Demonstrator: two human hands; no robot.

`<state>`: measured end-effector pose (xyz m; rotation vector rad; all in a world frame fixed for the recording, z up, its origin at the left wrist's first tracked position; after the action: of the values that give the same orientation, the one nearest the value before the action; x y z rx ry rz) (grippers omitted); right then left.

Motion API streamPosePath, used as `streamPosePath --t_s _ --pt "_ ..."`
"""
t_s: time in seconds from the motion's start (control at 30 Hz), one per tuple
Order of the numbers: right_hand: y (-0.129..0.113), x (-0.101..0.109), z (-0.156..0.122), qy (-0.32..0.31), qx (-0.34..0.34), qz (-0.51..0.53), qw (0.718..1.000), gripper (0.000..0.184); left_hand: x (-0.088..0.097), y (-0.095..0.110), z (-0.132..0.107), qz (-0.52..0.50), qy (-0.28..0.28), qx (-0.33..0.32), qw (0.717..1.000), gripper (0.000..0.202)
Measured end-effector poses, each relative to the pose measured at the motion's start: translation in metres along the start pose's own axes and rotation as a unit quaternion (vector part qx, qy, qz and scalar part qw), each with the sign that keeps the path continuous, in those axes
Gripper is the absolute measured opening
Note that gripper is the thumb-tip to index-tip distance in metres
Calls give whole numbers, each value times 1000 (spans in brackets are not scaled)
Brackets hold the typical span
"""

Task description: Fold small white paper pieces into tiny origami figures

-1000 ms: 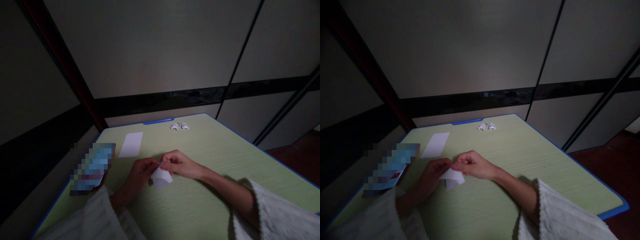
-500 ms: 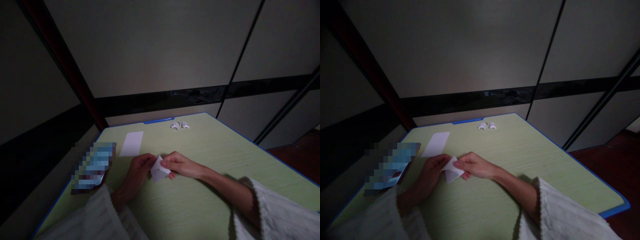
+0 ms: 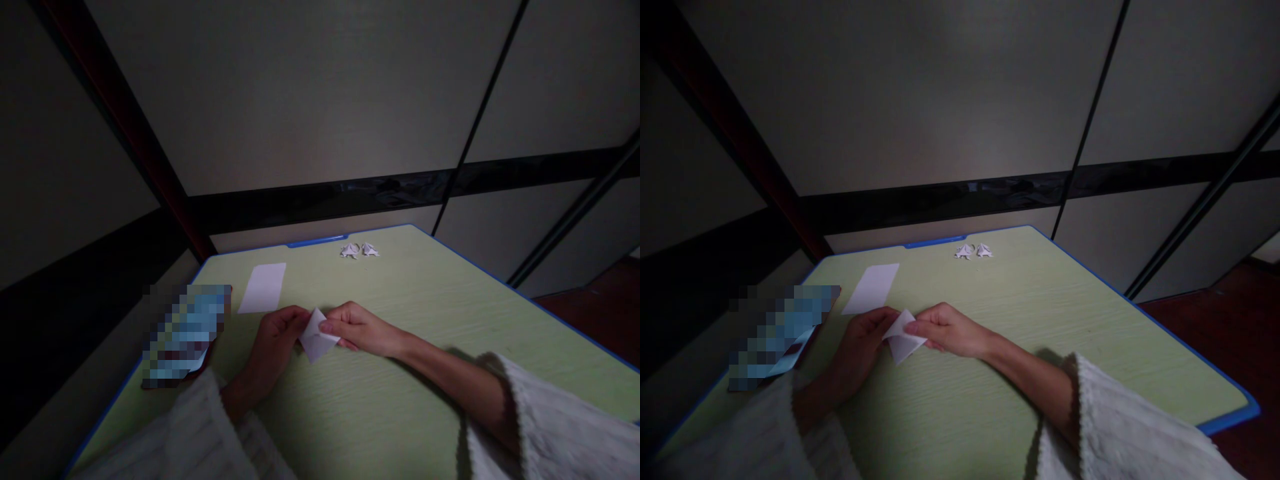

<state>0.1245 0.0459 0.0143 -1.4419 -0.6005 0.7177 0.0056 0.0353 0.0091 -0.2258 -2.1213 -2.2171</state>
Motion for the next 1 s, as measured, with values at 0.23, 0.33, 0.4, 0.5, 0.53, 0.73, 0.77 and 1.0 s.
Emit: streamPosePath --t_s 0.23,0.33,0.4,0.5,0.53,0.73,0.77,1.0 --pt "0 0 1 -33 -15 26 999 37 -2 1 -1 -7 -14 8 1000 18" --pt "-1 0 1 -33 3 58 998 37 -4 0 -1 -11 -33 12 999 21" --pt "0 0 1 -27 11 80 996 38 -6 0 -1 -17 -47 13 999 22" --pt "1 0 1 -14 20 104 994 37 -6 1 -1 -23 -55 10 998 21" --pt "0 1 1 -9 25 106 994 37 -7 2 -2 -21 -56 7 998 21" --pt "-3 2 0 10 38 119 992 29 -10 4 -6 23 -73 9 997 20" --pt "-2 2 0 7 43 129 991 29 -9 4 -6 18 -65 9 998 21" --pt "3 2 2 -25 55 155 986 28 -6 1 -2 -19 -41 13 999 21"
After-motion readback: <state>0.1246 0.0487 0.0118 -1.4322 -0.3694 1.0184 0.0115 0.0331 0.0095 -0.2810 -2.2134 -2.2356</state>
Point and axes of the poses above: each hand's wrist, its own z-axis towards the middle knuckle, its own x-axis out of the back of the hand, y = z × x, the point moved 4 cm from there along z, towards the middle knuckle, and after that the axes turned 7 degrees about z, right-handed, at the moved point
